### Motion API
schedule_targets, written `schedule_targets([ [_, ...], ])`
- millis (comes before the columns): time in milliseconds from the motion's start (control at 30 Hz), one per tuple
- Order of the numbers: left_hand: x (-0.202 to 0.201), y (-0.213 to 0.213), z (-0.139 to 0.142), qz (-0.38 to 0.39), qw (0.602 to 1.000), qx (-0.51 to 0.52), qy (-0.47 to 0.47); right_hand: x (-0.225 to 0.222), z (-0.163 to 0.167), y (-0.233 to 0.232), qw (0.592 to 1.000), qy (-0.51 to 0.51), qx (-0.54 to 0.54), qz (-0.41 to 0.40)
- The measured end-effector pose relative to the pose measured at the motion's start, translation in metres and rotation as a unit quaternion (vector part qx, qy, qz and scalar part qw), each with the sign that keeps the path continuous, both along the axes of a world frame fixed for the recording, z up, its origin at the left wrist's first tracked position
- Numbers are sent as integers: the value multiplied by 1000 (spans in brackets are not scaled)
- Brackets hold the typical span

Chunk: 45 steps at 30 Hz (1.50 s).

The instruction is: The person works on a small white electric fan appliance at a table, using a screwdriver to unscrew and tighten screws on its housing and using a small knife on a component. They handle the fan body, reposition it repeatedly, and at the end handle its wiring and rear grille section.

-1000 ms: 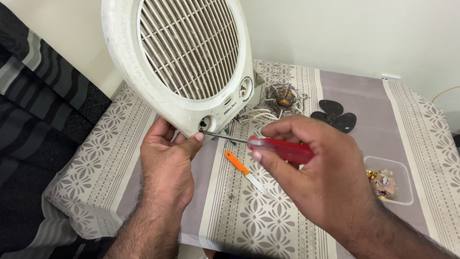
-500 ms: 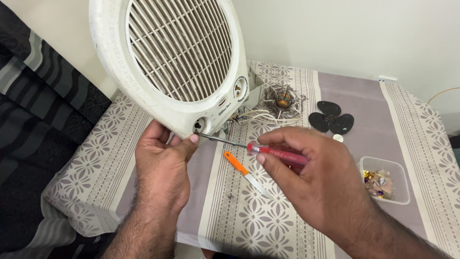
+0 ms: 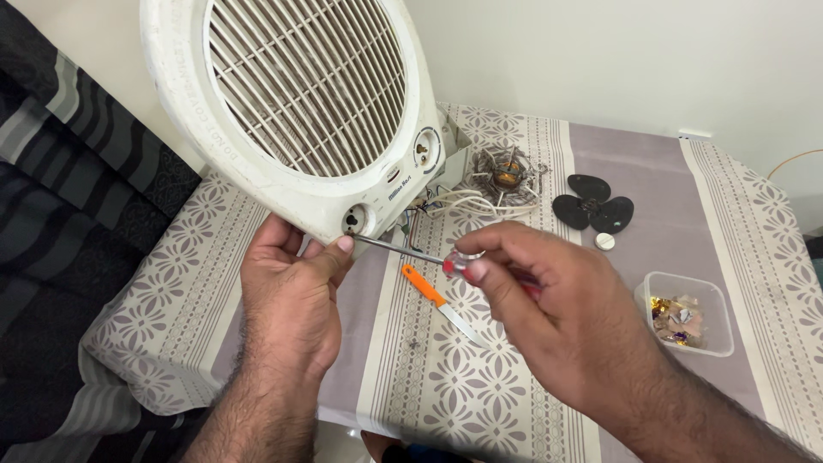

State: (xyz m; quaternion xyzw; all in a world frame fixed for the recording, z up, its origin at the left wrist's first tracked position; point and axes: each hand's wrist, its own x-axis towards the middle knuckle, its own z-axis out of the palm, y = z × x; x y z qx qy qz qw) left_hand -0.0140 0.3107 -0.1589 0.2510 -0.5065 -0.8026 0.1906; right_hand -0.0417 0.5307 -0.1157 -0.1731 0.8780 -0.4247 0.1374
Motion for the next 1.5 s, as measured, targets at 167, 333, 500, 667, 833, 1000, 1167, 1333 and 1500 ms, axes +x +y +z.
schedule_targets([
  [167, 0, -2, -6, -2, 999, 1, 36, 1, 0, 5, 983, 143, -75, 83],
  [333, -1, -4, -9, -8, 999, 5, 33, -3, -3, -1, 994, 77, -46, 68],
  [500, -1, -10, -8, -14, 999, -10, 41, -6, -7, -10, 1000, -28, -1, 5],
  [667, -1, -9, -6, -12, 999, -10, 38, -5, -7, -6, 999, 25, -30, 22],
  [833, 2, -11, -2, -22, 999, -1, 38, -4, -7, -8, 998, 47, -38, 33],
  [1000, 2, -13, -2, -28, 999, -6, 37, -3, -6, -17, 996, -81, 19, -20],
  [1167, 3, -15, -3, -32, 998, -8, 46, 2, -6, -16, 999, -38, 20, -27],
  [1333, 3, -15, -4, -26, 999, 10, 33, 6, -5, -11, 985, 147, -83, 34],
  [1500, 4, -20, -5, -35, 998, 4, 47, 5, -4, -16, 996, 94, -1, 8],
])
